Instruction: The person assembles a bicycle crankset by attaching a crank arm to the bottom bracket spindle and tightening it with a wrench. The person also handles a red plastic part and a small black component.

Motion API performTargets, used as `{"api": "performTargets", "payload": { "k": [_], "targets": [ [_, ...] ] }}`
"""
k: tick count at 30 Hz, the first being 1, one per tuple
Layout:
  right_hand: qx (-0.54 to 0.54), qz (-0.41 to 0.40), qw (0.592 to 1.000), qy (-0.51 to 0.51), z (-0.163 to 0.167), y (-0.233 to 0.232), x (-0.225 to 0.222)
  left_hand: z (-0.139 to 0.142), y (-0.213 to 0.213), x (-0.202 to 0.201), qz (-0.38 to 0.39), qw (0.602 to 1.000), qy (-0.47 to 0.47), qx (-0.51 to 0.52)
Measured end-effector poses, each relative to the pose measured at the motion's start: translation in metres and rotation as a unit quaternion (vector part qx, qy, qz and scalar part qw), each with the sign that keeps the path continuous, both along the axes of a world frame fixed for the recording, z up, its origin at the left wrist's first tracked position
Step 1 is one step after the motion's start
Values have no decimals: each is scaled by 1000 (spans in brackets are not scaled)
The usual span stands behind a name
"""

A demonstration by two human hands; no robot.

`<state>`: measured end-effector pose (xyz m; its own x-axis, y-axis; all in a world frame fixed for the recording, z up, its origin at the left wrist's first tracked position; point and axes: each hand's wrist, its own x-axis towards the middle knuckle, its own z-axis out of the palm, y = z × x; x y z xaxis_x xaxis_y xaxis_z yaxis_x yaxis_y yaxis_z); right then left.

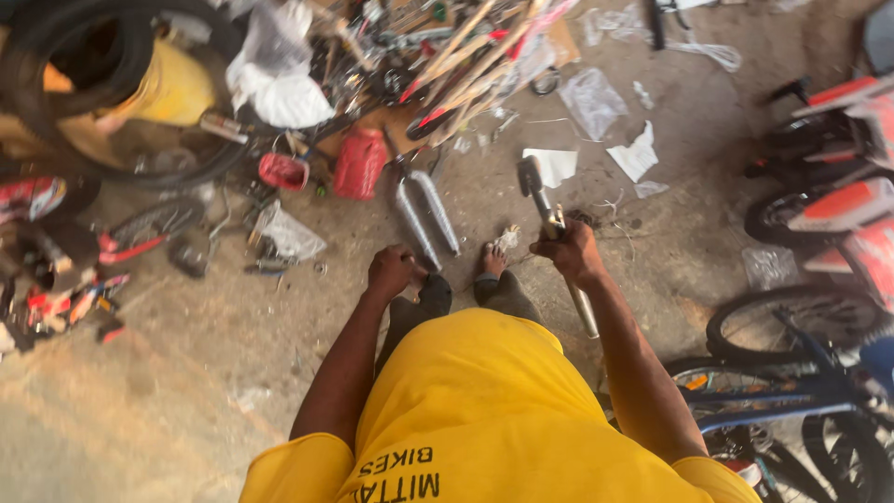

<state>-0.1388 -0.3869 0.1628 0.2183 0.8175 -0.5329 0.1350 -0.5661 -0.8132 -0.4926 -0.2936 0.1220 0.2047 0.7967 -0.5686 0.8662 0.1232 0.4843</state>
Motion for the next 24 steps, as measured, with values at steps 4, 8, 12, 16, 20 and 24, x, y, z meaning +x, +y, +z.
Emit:
{"api": "performTargets", "payload": {
  "k": [4, 8, 12, 16, 20, 24],
  "targets": [
    [5, -17, 999, 46, -5, 9, -8, -4, -3, -21, 34, 999, -15, -3],
    [-12, 36, 999, 11, -1, 27, -22, -3, 2, -47, 61, 998, 12, 11],
    [-19, 64, 997, -23, 4, 53, -40, 1, 19, -71, 76, 997, 12, 30],
    [-22, 60, 997, -49, -2, 81, -66, -3, 52, -101, 85, 996, -3, 18],
    [-19, 47, 996, -69, -11, 109, -105, -15, 93, -148, 39, 994, -75, 74],
    [-6, 9, 993, -114, 1, 118, -180, -19, 137, -214, -30, 997, -3, 74]
  ]
}}
